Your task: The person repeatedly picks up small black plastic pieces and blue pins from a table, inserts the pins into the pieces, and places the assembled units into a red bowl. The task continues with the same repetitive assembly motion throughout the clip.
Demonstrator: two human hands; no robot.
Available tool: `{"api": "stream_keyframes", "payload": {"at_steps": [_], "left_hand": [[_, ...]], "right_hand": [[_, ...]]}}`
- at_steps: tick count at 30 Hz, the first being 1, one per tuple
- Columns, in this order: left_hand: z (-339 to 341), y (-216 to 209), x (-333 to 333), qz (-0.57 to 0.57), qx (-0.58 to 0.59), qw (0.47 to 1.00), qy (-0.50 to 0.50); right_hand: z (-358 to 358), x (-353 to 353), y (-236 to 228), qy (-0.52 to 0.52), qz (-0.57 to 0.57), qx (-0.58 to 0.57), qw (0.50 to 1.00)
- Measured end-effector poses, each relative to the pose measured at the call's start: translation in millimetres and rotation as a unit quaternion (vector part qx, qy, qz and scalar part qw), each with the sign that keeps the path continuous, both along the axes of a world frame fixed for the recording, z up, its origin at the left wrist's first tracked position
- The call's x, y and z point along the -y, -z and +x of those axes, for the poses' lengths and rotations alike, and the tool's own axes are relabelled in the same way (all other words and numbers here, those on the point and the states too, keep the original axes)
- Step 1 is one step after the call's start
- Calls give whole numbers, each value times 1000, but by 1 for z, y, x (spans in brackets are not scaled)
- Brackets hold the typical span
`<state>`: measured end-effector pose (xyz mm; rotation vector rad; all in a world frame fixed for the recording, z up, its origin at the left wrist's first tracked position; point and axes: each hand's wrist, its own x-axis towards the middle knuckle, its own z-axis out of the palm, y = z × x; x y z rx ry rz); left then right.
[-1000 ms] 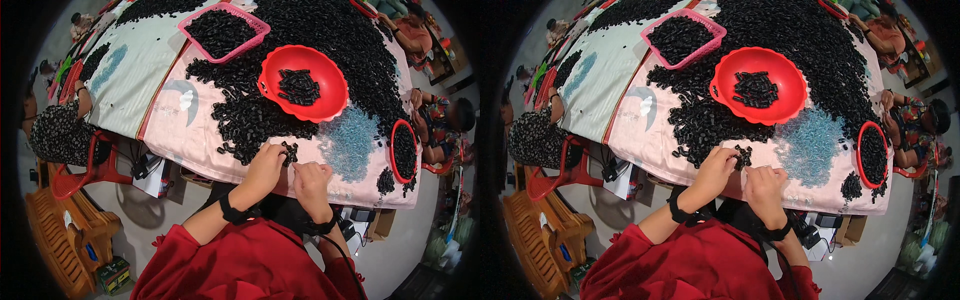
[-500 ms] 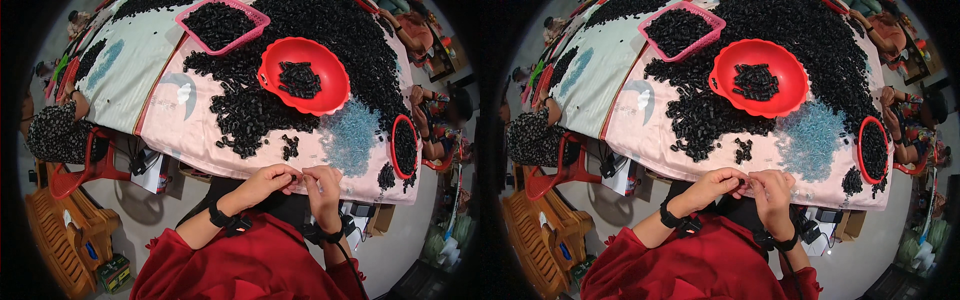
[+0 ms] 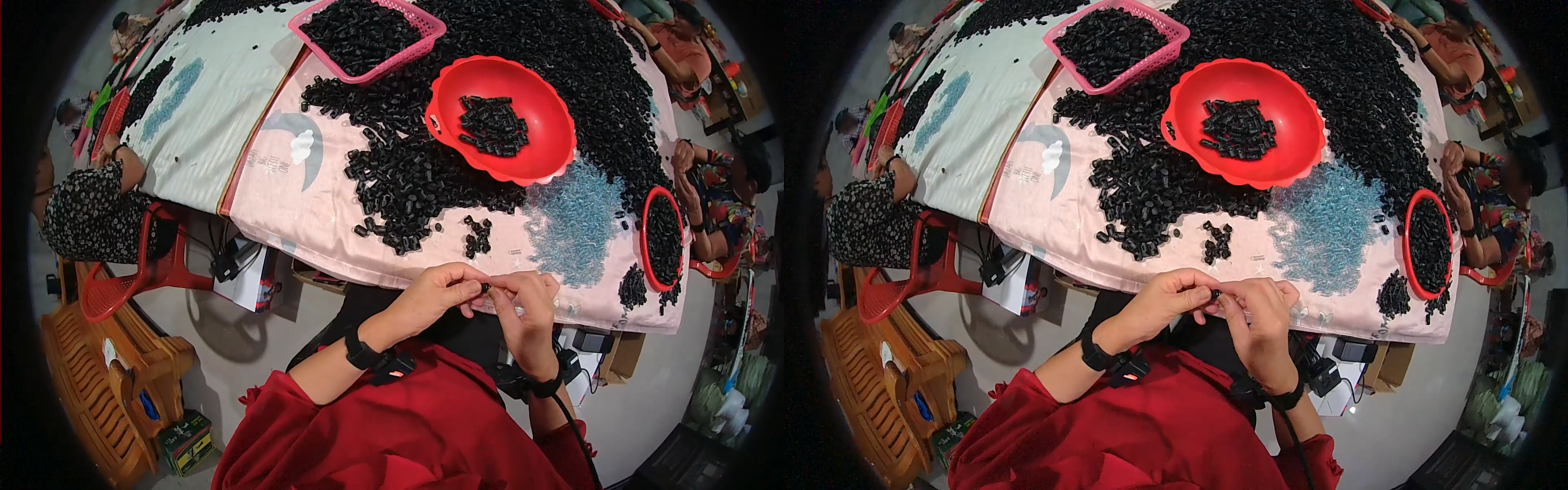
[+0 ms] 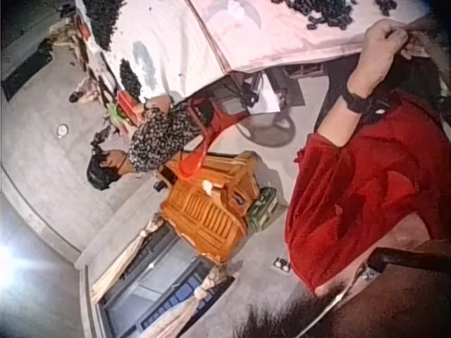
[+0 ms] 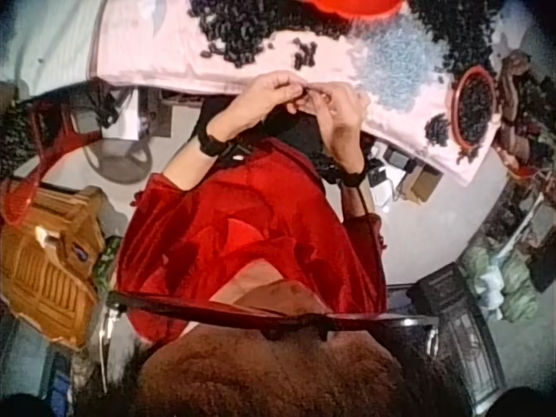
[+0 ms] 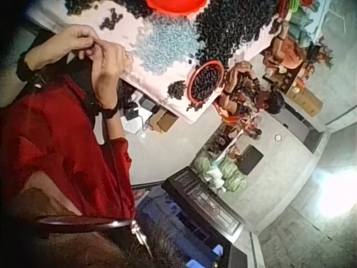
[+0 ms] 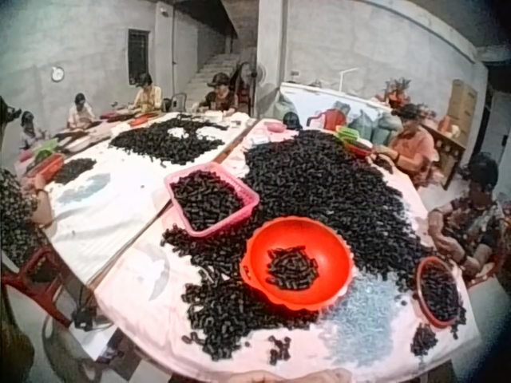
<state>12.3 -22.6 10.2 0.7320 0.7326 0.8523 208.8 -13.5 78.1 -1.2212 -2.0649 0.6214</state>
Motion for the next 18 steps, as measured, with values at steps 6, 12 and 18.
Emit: {"api": "stream_keyframes", "payload": {"at_steps": [6, 12, 18], "left_hand": [[3, 3, -1, -2, 9, 1000, -15], [4, 4, 0, -36, 20, 998, -38], [-1, -1, 2, -53, 16, 998, -29]], "right_hand": [[-2, 4, 9, 48, -58, -40, 996], [-3, 6, 13, 23, -7, 4, 1000], [4, -16, 30, 63, 0, 10, 998]]}}
